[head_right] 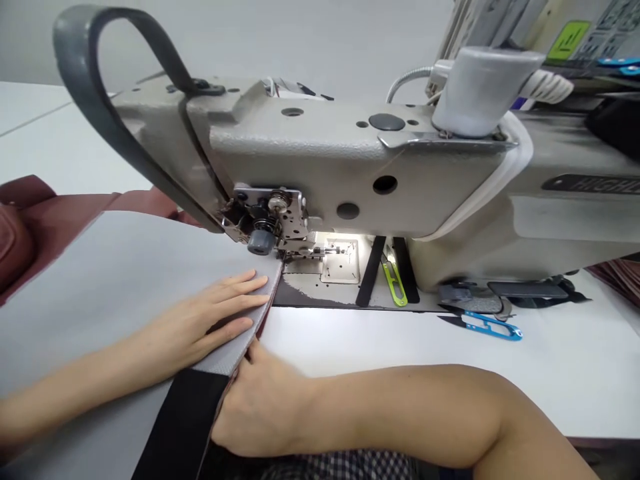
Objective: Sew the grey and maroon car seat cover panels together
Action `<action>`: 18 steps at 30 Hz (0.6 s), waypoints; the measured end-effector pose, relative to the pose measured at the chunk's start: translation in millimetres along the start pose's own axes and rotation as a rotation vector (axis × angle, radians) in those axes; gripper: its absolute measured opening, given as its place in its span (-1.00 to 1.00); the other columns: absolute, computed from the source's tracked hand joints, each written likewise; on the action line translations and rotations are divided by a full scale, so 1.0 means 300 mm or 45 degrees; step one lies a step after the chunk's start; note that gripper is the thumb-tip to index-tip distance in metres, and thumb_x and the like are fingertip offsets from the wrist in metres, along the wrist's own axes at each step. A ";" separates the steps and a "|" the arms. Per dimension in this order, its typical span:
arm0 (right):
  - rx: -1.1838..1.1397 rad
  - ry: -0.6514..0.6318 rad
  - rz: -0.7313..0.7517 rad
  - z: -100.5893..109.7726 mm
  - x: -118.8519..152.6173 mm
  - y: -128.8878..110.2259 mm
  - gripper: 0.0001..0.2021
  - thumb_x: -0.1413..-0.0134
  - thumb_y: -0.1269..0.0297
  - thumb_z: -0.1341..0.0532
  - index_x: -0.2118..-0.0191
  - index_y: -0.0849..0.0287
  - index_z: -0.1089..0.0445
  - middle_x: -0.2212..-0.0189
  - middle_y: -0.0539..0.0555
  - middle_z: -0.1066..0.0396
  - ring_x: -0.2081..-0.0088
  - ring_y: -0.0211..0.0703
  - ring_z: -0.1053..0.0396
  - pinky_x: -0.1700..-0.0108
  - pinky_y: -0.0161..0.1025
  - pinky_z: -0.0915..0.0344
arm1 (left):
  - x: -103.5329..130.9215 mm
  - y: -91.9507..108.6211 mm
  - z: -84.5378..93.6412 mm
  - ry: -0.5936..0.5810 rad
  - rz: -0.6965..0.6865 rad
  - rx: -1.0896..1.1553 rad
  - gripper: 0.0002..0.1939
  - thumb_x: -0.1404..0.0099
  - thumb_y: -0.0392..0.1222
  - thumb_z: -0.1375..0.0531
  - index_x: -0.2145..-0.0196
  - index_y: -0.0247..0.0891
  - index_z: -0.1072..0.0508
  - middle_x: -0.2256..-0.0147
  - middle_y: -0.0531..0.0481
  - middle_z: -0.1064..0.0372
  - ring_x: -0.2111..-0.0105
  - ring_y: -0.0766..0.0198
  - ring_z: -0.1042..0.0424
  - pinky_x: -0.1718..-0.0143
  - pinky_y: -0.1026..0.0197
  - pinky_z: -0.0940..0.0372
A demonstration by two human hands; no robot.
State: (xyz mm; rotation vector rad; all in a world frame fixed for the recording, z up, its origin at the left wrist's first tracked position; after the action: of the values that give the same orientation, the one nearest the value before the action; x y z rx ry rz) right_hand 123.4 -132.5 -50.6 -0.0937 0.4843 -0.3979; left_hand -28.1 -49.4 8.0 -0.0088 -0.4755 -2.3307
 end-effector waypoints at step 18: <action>-0.058 0.181 0.053 0.075 0.047 0.067 -0.79 -0.05 0.51 -0.11 0.53 0.17 -0.36 0.51 0.06 -0.37 0.39 -0.10 -0.26 0.08 -0.08 -0.26 | -0.107 -0.022 0.020 0.092 0.037 0.009 -0.47 -0.45 0.16 0.10 -0.08 -0.12 -0.48 -0.12 -0.13 -0.30 -0.16 0.05 -0.27 -0.19 -0.02 -0.28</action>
State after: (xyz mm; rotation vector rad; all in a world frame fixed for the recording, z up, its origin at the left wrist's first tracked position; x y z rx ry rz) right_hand 152.4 -119.6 -40.5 -0.0993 0.6347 -0.3541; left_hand -10.2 -21.4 6.6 0.0716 -0.4449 -2.2926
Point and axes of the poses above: each hand's wrist, its own x-axis away from the middle knuckle, its own z-axis out of the back of the hand, y = z × x, the point moved 1 cm from there along -x, towards the middle knuckle
